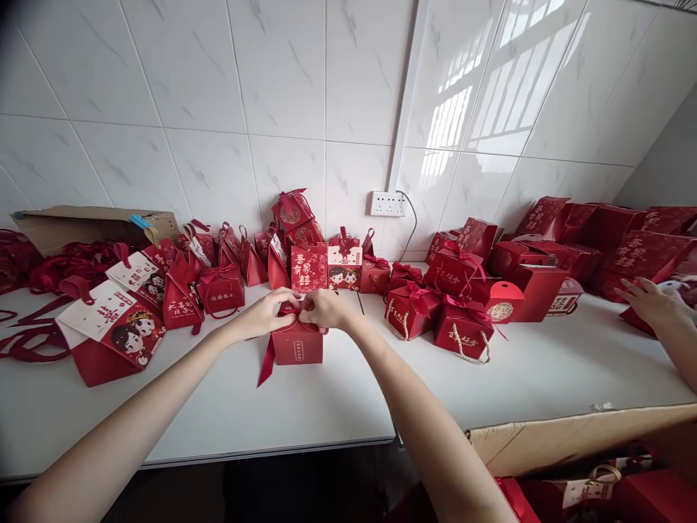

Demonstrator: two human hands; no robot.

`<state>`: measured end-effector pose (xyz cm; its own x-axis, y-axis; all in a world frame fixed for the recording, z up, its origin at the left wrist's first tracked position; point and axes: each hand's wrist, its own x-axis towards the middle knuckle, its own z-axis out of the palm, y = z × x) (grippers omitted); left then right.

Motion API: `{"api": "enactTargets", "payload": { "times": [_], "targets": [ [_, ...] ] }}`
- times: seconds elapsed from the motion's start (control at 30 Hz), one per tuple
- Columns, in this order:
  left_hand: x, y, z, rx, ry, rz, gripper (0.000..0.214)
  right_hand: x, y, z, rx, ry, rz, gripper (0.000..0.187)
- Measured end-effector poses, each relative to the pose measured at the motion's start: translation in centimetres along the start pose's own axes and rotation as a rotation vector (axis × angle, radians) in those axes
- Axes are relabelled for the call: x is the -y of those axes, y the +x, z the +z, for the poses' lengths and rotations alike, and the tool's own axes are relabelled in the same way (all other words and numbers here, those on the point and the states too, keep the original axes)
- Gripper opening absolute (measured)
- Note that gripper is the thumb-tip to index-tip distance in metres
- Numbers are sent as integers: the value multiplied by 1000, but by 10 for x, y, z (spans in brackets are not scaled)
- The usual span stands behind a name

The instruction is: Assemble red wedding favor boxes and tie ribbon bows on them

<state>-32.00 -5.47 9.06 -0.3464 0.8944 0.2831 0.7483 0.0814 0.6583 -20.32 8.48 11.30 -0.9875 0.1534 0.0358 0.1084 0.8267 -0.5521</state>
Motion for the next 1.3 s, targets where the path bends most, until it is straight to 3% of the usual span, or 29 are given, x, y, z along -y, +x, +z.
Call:
{"api": "enactTargets", "payload": {
  "times": [0.27, 0.53, 0.8, 1.07, 1.3],
  "targets": [
    [19, 3, 10, -78, -228, 24, 9, -9, 10, 11, 69, 293, 29, 5],
    [17, -5, 19, -118, -380, -108, 13, -8, -6, 11, -16, 504, 64, 6],
    [5, -9, 18, -198, -207, -88, 12, -12, -17, 15, -116, 377, -32, 9],
    [7, -11, 19, -229, -196, -19, 14, -9, -19, 20, -207, 203, -136, 7],
    [10, -12, 20, -228, -211, 5, 14, -13, -17, 20, -182, 278, -118, 7]
  ]
}}
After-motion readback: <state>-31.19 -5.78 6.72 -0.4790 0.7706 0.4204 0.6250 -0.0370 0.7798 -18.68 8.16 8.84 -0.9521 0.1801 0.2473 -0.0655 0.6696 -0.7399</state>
